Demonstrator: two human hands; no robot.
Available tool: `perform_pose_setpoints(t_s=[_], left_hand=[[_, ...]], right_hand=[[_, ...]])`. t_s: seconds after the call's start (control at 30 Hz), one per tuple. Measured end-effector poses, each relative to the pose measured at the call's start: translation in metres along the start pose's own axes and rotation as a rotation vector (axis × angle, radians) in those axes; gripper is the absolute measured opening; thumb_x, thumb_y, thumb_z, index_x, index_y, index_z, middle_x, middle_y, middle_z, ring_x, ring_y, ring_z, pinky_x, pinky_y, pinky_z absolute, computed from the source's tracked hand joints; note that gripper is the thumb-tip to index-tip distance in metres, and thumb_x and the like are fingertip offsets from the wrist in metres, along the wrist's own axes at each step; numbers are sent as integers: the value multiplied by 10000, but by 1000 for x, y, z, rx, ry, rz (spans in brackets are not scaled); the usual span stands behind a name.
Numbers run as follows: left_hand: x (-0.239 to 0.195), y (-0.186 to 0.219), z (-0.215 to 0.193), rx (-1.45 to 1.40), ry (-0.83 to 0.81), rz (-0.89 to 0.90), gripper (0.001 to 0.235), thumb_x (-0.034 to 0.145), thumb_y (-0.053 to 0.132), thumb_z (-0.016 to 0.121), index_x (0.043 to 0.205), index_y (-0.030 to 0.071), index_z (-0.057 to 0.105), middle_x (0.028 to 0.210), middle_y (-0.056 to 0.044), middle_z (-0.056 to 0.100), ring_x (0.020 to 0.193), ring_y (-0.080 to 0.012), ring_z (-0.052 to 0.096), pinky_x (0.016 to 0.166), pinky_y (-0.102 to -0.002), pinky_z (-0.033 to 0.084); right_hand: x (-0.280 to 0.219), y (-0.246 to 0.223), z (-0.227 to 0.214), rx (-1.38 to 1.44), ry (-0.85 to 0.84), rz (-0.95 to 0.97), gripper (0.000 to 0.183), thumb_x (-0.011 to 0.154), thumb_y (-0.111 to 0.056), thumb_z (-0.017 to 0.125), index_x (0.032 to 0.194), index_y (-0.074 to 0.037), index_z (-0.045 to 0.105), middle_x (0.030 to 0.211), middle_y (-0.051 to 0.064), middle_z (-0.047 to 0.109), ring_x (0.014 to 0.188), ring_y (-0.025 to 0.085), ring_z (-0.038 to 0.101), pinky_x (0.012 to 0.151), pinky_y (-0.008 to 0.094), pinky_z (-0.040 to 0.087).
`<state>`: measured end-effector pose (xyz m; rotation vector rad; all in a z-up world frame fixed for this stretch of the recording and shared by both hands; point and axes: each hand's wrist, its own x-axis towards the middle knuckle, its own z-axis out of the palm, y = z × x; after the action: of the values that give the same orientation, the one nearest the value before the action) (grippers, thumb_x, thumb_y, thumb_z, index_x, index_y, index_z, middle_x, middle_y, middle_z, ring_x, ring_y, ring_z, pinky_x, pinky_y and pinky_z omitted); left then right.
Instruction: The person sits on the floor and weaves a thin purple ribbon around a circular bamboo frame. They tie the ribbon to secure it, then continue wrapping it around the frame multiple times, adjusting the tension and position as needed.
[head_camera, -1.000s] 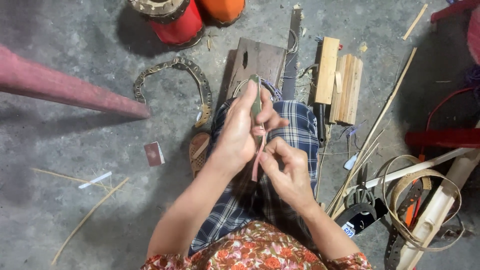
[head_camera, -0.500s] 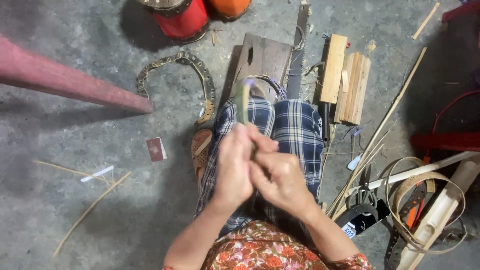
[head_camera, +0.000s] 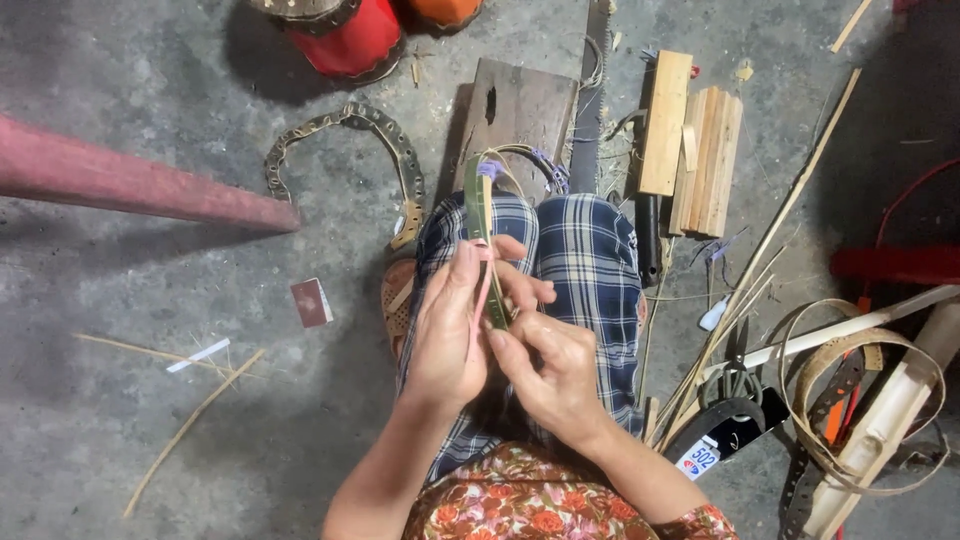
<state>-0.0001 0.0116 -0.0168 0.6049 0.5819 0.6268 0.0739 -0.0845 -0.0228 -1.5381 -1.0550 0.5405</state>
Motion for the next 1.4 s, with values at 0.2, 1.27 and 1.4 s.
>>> perform_pose_setpoints(t_s=[0.2, 1.27, 1.4], left_hand=[[-17, -8, 1, 21, -2, 44, 421, 1117, 356, 348, 1070, 8, 580, 799, -199, 729, 937, -319, 748, 1010, -486, 545], [-6, -3, 10, 121, 10, 96, 410, 1128, 251, 304, 812, 84, 506, 463, 24, 417, 406, -144, 579, 534, -272, 543], [-3, -2, 10, 152, 0, 98, 418, 1132, 247, 293, 812, 87, 510, 467, 27, 420, 399, -135, 574, 523, -262, 544]], right_hand=[[-9, 7, 7, -35, 43, -37, 363, 946, -152, 679, 598, -94, 596, 477, 87, 583, 378, 253, 532, 400, 328, 425], [-24, 56, 10, 104, -63, -513, 281, 939, -71, 628, 661, -75, 586, 573, 52, 434, 451, 257, 447, 459, 385, 430], [-22, 52, 7, 61, -77, -531, 302, 954, -92, 614, 656, -79, 561, 577, 64, 411, 447, 285, 443, 456, 401, 421]])
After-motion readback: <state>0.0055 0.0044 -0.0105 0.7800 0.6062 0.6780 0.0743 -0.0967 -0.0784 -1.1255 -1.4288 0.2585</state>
